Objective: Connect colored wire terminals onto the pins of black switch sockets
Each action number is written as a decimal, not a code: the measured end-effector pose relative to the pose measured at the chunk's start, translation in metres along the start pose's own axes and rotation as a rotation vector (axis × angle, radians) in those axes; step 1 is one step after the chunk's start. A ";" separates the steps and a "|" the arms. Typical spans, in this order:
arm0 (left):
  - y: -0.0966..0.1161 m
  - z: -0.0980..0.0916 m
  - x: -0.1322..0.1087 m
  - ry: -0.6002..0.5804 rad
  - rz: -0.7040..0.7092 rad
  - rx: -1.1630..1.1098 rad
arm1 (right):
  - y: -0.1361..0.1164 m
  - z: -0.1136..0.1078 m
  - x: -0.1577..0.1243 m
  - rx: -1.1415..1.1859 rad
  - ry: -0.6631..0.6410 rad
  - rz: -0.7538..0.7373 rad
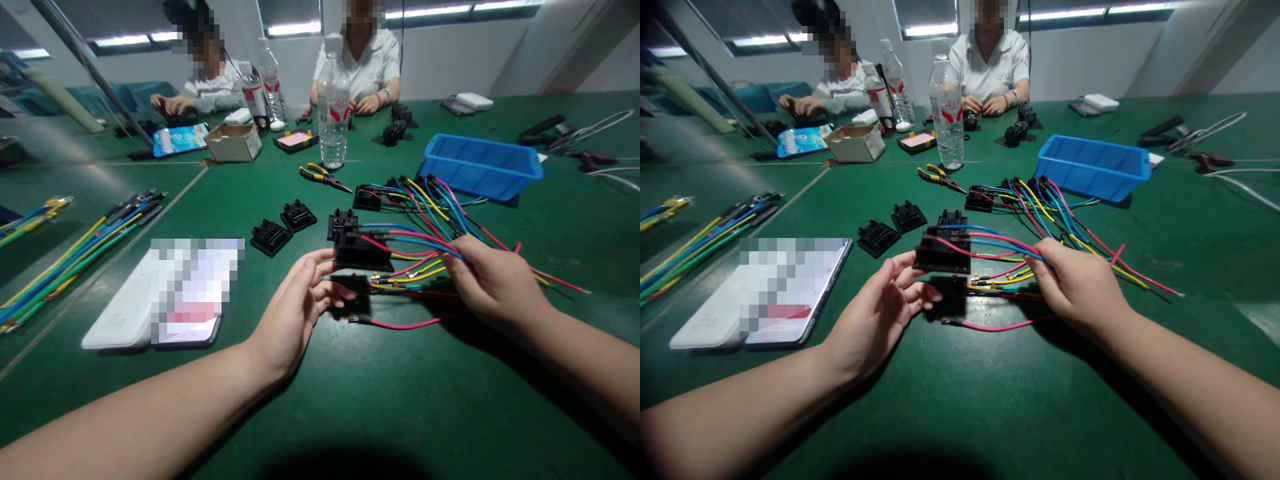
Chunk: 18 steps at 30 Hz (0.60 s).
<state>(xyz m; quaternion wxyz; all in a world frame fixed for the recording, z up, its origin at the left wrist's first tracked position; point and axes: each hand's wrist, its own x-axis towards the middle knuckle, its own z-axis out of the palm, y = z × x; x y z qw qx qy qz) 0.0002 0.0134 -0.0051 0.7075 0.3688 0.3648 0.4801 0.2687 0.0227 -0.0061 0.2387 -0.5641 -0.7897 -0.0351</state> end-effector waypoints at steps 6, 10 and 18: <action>0.000 0.001 -0.003 -0.023 0.014 0.149 | 0.002 0.005 0.005 -0.018 0.087 0.353; 0.000 0.003 -0.004 -0.028 -0.005 0.185 | 0.011 0.011 0.008 -0.011 0.017 0.440; 0.000 0.002 -0.006 -0.043 -0.022 0.191 | 0.015 0.012 0.009 -0.013 -0.053 0.487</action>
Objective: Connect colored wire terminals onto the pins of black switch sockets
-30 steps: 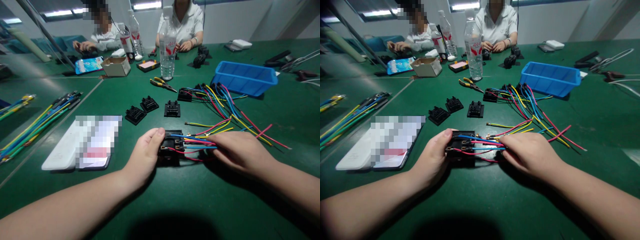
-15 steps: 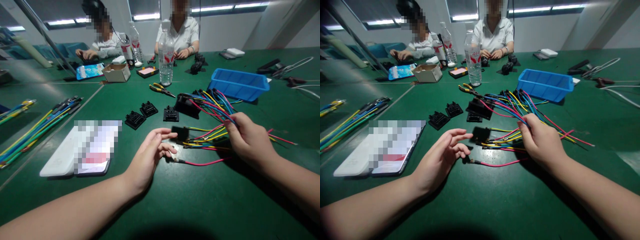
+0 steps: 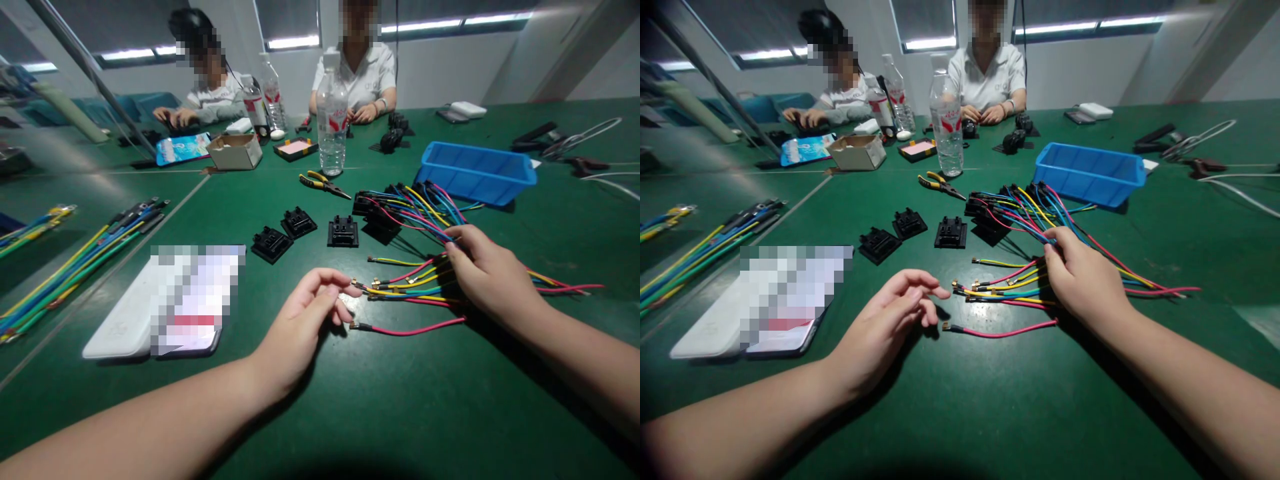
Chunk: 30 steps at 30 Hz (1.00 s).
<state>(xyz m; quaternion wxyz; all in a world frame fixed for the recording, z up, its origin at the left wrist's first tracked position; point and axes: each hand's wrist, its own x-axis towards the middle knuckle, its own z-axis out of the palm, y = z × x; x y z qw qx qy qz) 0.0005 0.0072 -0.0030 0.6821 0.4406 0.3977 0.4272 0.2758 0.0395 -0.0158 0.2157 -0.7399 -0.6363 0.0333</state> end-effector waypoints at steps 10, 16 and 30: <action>0.001 0.000 0.000 0.009 -0.013 0.023 | -0.003 -0.002 -0.003 -0.009 -0.001 -0.039; 0.000 -0.001 -0.001 -0.003 -0.026 0.030 | 0.002 0.001 0.005 -0.034 -0.030 -0.038; -0.001 -0.001 -0.002 -0.020 0.010 0.119 | 0.013 0.007 0.012 -0.091 0.162 -0.287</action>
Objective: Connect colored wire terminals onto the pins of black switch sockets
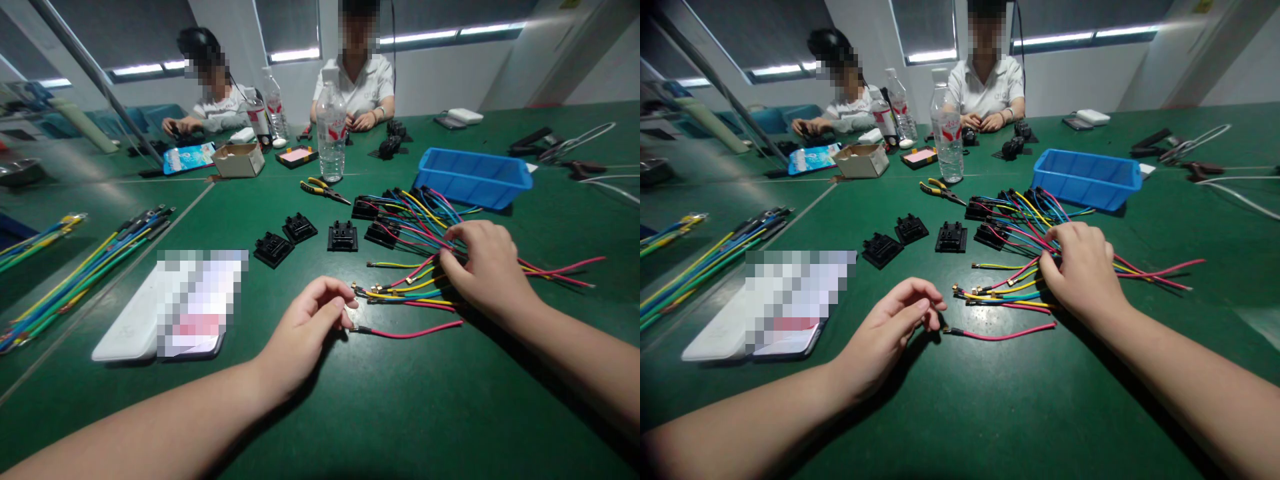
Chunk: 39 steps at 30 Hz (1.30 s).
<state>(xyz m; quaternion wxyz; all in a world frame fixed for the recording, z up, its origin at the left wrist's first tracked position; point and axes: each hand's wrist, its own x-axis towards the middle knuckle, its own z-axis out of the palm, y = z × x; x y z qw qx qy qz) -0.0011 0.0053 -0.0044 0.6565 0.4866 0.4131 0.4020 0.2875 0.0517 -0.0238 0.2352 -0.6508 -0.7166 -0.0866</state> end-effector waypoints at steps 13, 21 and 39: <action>0.006 -0.004 0.010 0.105 0.210 0.641 | -0.030 -0.008 -0.014 0.248 -0.311 -0.567; -0.001 0.001 0.010 -0.061 0.319 0.943 | -0.020 -0.003 -0.010 0.162 -0.236 -0.343; -0.015 0.040 0.059 -0.129 0.383 1.256 | -0.040 -0.016 -0.017 0.243 -0.308 -0.409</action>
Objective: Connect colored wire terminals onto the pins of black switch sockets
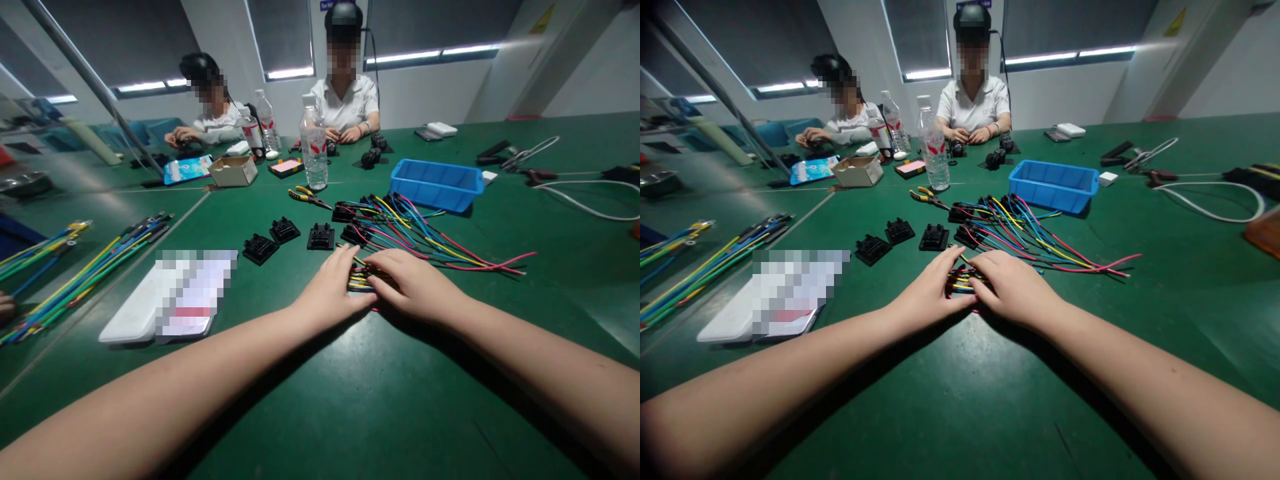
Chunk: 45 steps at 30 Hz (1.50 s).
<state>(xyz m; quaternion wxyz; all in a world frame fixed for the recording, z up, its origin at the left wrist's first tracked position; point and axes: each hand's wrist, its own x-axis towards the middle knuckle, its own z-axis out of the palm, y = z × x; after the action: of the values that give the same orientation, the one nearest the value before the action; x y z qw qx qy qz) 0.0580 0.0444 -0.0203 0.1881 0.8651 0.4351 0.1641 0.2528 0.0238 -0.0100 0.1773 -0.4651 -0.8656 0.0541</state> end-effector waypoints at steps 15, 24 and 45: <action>-0.011 -0.011 0.006 0.066 0.081 0.064 | -0.009 0.016 -0.003 -0.248 -0.139 0.340; -0.005 -0.009 0.003 -0.015 0.127 -0.206 | -0.013 0.016 -0.006 -0.281 -0.196 0.514; 0.010 -0.001 0.011 0.322 -0.403 -0.952 | -0.036 0.004 -0.018 -0.383 -0.257 0.517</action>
<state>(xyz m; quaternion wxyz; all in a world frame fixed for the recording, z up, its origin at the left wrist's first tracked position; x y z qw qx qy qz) 0.0707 0.0484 -0.0131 0.5179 0.5478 0.4931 0.4342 0.2316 -0.0109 -0.0086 -0.0435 -0.6834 -0.7287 -0.0082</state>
